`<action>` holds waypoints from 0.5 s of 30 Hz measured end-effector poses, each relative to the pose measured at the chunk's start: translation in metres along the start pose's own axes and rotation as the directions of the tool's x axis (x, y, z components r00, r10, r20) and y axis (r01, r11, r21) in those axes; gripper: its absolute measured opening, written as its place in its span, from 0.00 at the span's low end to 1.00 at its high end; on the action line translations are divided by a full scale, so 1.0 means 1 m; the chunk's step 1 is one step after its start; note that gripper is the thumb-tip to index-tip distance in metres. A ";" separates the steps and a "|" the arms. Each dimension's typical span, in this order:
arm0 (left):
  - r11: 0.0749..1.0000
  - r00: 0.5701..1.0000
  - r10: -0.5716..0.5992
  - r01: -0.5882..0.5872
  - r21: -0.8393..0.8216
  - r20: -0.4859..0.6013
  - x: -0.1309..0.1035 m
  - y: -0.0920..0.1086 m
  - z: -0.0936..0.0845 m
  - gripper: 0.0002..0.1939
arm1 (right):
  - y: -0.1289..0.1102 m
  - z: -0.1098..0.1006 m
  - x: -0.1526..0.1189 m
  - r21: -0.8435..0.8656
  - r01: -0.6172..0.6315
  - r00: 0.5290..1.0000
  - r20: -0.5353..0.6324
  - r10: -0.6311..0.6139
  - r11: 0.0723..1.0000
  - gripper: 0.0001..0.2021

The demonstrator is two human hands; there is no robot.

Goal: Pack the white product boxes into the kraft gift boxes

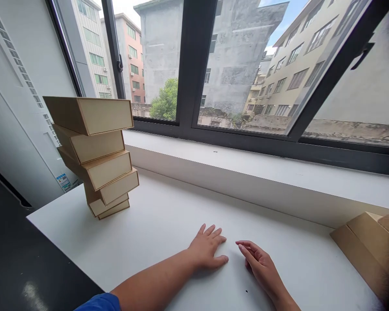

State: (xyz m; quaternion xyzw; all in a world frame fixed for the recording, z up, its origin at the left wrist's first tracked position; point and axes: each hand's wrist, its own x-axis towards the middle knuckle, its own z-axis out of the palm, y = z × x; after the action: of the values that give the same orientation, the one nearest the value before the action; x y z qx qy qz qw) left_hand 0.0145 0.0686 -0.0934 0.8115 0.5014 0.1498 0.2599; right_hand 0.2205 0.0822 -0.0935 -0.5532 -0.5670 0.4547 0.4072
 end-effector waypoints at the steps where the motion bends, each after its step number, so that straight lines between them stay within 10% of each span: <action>1: 1.000 1.000 -0.003 0.003 0.002 -0.001 0.000 0.000 0.000 0.35 | 0.000 0.000 0.000 0.000 -0.002 1.000 0.003 0.002 1.000 0.25; 8: 1.000 1.000 -0.005 0.005 0.008 0.001 0.001 -0.001 0.000 0.35 | 0.005 -0.002 0.000 -0.028 0.003 0.999 0.033 -0.002 1.000 0.25; 15: 1.000 1.000 -0.004 0.004 0.008 0.009 0.002 -0.001 0.000 0.35 | 0.008 -0.006 0.010 -0.113 0.115 0.971 -0.197 -0.136 0.987 0.24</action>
State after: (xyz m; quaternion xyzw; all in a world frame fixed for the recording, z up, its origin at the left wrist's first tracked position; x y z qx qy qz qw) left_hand 0.0150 0.0703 -0.0943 0.8121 0.5025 0.1438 0.2593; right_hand 0.2276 0.0928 -0.1004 -0.5796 -0.5783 0.3398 0.4629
